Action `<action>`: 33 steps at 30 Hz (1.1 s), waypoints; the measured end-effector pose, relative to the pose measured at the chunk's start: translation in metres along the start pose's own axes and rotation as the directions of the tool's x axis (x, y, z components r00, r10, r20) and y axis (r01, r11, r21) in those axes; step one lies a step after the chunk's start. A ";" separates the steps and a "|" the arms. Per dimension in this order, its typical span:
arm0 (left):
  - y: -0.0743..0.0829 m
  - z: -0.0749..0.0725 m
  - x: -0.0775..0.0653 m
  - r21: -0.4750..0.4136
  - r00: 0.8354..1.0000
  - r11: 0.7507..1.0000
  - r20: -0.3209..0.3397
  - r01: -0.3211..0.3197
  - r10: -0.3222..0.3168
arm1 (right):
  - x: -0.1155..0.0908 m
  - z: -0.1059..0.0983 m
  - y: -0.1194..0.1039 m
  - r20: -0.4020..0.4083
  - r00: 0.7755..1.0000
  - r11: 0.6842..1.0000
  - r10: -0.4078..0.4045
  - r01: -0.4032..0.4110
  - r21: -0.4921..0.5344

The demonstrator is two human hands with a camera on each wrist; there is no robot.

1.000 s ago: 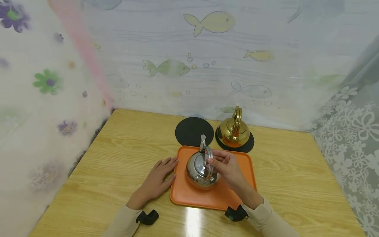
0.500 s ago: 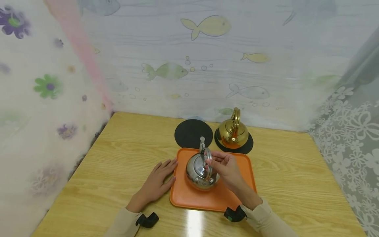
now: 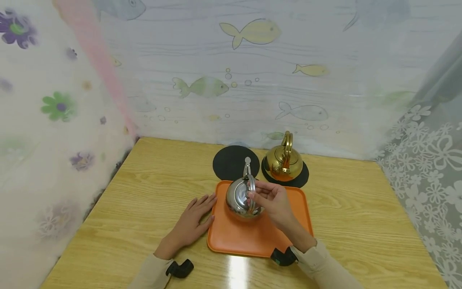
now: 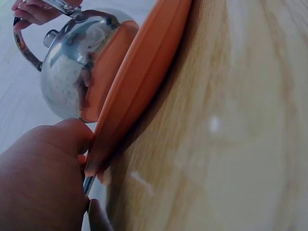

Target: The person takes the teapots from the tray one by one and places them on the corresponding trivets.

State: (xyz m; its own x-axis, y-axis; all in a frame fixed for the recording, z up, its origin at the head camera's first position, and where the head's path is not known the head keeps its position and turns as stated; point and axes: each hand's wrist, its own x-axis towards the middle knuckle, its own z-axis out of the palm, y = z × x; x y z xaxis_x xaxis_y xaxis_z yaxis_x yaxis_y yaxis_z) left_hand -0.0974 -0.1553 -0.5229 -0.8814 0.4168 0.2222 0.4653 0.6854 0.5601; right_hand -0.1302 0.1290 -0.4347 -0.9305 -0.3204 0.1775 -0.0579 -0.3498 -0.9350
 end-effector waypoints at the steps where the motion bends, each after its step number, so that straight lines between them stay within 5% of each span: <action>1: 0.000 0.000 0.000 0.000 1.000 1.000 0.002 0.001 -0.001 | 0.001 0.000 0.000 -0.004 1.000 1.000 0.000 0.000 -0.004; 33: 0.005 -0.001 0.002 -0.012 1.000 1.000 -0.009 -0.004 0.004 | 0.032 0.005 0.004 -0.159 0.987 0.991 0.033 -0.053 -0.121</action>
State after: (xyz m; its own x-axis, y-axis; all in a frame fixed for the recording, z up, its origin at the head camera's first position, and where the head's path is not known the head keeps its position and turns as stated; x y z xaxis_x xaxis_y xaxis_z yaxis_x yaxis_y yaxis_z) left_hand -0.0966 -0.1519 -0.5185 -0.8803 0.4139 0.2319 0.4679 0.6764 0.5688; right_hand -0.1589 0.1130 -0.4313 -0.9775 -0.1880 0.0953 -0.0519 -0.2236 -0.9733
